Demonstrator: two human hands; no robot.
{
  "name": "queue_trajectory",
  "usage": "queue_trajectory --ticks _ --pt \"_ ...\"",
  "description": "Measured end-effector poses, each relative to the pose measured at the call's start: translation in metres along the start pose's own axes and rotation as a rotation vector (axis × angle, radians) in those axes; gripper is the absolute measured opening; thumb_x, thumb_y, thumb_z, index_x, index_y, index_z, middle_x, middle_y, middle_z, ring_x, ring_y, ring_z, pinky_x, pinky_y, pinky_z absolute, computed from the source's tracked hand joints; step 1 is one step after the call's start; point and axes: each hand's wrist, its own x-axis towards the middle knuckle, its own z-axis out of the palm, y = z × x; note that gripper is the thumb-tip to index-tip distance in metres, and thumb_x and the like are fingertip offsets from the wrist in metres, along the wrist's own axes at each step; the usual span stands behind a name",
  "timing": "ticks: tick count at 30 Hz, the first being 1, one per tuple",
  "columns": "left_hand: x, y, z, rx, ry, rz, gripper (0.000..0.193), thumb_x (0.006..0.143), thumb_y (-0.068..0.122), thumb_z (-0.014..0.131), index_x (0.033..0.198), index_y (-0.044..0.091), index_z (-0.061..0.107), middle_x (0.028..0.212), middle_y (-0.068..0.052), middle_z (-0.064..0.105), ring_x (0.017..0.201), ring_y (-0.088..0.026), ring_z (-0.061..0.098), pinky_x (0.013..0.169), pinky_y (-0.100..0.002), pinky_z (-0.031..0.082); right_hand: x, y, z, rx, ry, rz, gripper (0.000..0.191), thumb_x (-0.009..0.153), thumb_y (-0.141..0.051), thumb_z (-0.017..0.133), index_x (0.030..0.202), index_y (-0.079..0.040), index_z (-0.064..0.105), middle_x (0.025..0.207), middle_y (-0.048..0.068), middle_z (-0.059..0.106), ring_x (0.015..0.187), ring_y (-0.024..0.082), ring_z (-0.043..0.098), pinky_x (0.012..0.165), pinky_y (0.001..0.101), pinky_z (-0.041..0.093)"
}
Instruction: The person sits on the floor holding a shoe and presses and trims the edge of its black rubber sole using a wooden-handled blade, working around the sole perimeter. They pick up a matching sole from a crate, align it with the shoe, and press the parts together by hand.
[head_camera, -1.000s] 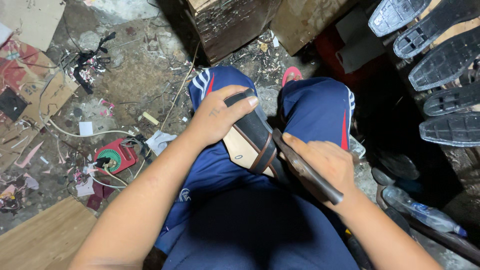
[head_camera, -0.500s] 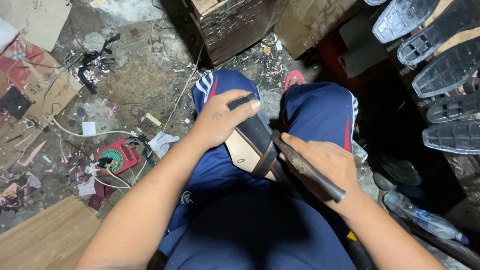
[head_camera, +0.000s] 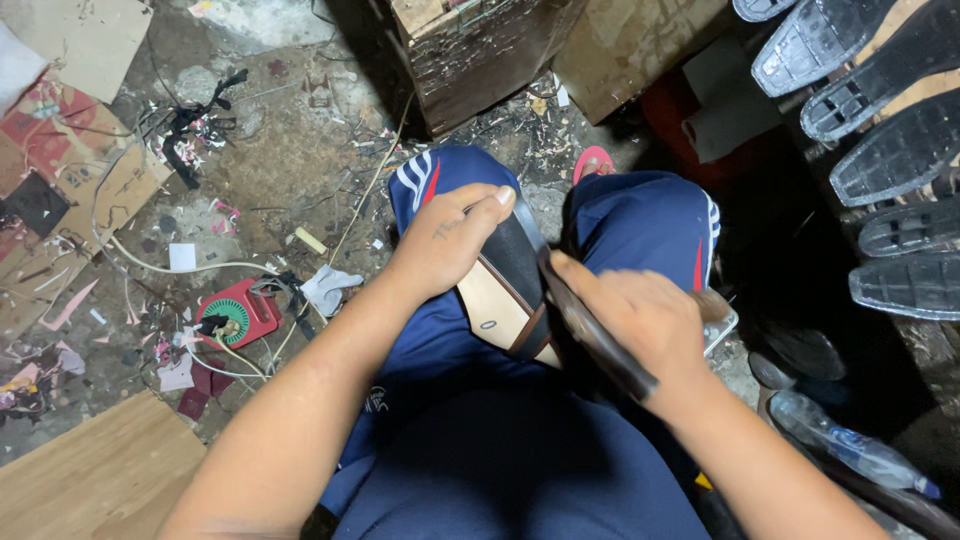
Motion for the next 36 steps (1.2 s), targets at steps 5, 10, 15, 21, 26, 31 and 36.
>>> queue_trajectory --ticks 5,10,15,21,26,31,36 --pt "0.002 -0.004 0.002 0.021 0.014 0.042 0.045 0.102 0.039 0.048 0.107 0.001 0.070 0.089 -0.006 0.072 0.087 -0.014 0.065 0.081 -0.029 0.050 -0.001 0.004 0.003 -0.035 0.007 0.023 0.053 0.081 -0.015 0.069 0.133 -0.008 0.065 0.071 0.006 0.057 0.065 0.026 0.060 0.060 0.0399 0.045" --pt "0.006 -0.011 0.005 0.030 -0.013 0.082 0.045 0.107 0.038 0.042 0.093 0.001 0.062 0.080 -0.005 0.062 0.079 -0.015 0.057 0.076 -0.032 0.048 0.029 0.020 0.026 0.051 0.088 -0.029 0.054 0.088 -0.016 0.068 0.140 -0.007 0.059 0.081 0.008 0.059 0.076 0.029 0.062 0.068 0.0425 0.046" --pt "0.006 -0.016 0.004 0.038 -0.009 0.099 0.043 0.107 0.039 0.042 0.094 0.002 0.061 0.079 -0.003 0.058 0.080 -0.014 0.056 0.077 -0.031 0.048 0.023 0.007 0.009 -0.039 0.019 -0.033 0.056 0.084 -0.016 0.071 0.138 -0.006 0.060 0.077 0.007 0.059 0.072 0.029 0.062 0.066 0.0433 0.046" --pt "0.002 -0.011 -0.009 0.015 -0.042 0.070 0.042 0.107 0.038 0.044 0.098 0.001 0.065 0.083 -0.005 0.062 0.083 -0.015 0.059 0.081 -0.031 0.049 -0.012 -0.004 -0.023 -0.037 -0.004 0.129 0.042 0.082 -0.021 0.079 0.121 -0.010 0.071 0.082 0.011 0.069 0.070 0.029 0.067 0.063 0.0387 0.052" --pt "-0.008 0.006 -0.010 0.177 0.009 0.047 0.044 0.097 0.044 0.057 0.109 0.005 0.072 0.092 -0.009 0.076 0.086 -0.017 0.073 0.079 -0.031 0.054 -0.042 -0.011 -0.027 0.085 0.030 0.165 0.037 0.085 -0.018 0.080 0.118 -0.007 0.071 0.087 0.011 0.071 0.071 0.026 0.068 0.065 0.0345 0.054" --pt "-0.015 0.026 -0.004 0.206 0.040 -0.144 0.051 0.079 0.049 0.076 0.108 0.008 0.071 0.078 -0.011 0.077 0.071 -0.019 0.075 0.066 -0.031 0.057 -0.053 -0.016 -0.016 0.051 -0.028 0.216 0.040 0.080 -0.017 0.082 0.118 -0.005 0.073 0.067 0.009 0.062 0.057 0.026 0.061 0.055 0.0375 0.048" --pt "-0.018 0.034 0.001 0.194 0.050 -0.049 0.047 0.082 0.050 0.074 0.102 0.007 0.074 0.080 -0.007 0.078 0.073 -0.015 0.076 0.068 -0.028 0.057 -0.044 -0.011 -0.018 0.149 -0.042 0.181 0.049 0.078 -0.013 0.074 0.127 -0.005 0.069 0.071 0.010 0.059 0.063 0.028 0.061 0.059 0.0394 0.049"
